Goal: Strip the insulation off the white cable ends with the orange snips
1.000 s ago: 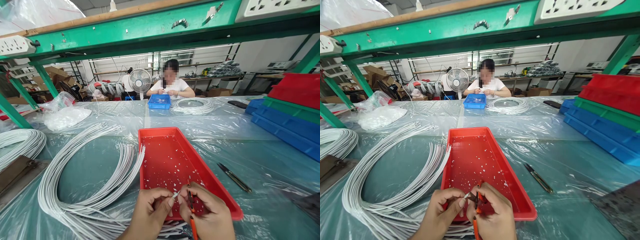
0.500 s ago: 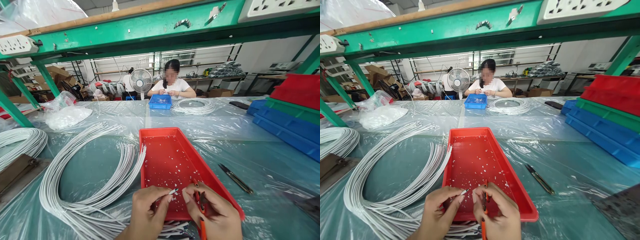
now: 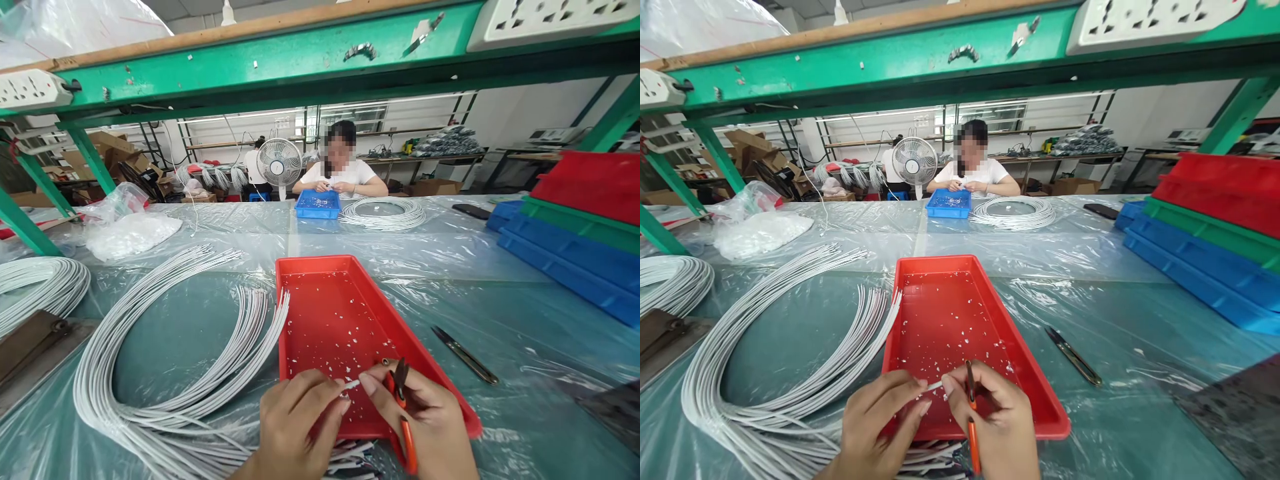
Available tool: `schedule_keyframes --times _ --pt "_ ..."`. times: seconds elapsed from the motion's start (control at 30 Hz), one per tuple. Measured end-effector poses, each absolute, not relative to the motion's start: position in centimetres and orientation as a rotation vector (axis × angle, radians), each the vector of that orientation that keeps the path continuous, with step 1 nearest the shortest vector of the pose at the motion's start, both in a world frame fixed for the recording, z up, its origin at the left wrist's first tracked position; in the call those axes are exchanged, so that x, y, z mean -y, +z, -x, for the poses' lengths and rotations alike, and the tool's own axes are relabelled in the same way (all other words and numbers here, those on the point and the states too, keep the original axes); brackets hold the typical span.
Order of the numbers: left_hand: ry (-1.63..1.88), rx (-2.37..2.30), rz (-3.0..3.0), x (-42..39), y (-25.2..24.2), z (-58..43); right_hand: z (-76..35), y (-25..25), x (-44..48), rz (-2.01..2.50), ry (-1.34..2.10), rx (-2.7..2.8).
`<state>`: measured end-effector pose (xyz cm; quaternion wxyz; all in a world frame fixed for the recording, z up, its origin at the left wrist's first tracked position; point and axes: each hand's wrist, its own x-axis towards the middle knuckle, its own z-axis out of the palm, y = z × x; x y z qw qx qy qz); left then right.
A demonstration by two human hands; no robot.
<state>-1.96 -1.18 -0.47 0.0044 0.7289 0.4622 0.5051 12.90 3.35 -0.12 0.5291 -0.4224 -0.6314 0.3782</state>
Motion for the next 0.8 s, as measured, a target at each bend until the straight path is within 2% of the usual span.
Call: schedule_keyframes --times 0.1,0.2,0.33,0.43,0.63,0.8 --pt "1.418 -1.269 -2.309 1.5 -1.2 1.4 -13.2 -0.5 -3.7 1.017 0.923 1.462" --pt "1.240 -1.203 -1.873 1.4 -1.6 0.6 -13.0 -0.4 -3.4 1.015 0.957 1.422" --pt "1.269 -1.071 -1.109 1.0 -1.1 0.3 -12.2 -0.1 -2.6 1.018 1.036 1.306" --pt "1.356 -0.945 -0.826 0.6 -0.6 0.5 -11.8 -0.2 -2.3 0.980 1.247 1.241" --pt "1.458 -0.772 -0.603 0.1 -0.2 1.0 -10.7 -0.8 -2.1 0.890 1.573 1.131" --pt "1.478 -0.832 -0.630 0.0 0.6 1.7 -10.4 -1.6 -1.4 0.950 1.384 1.310"
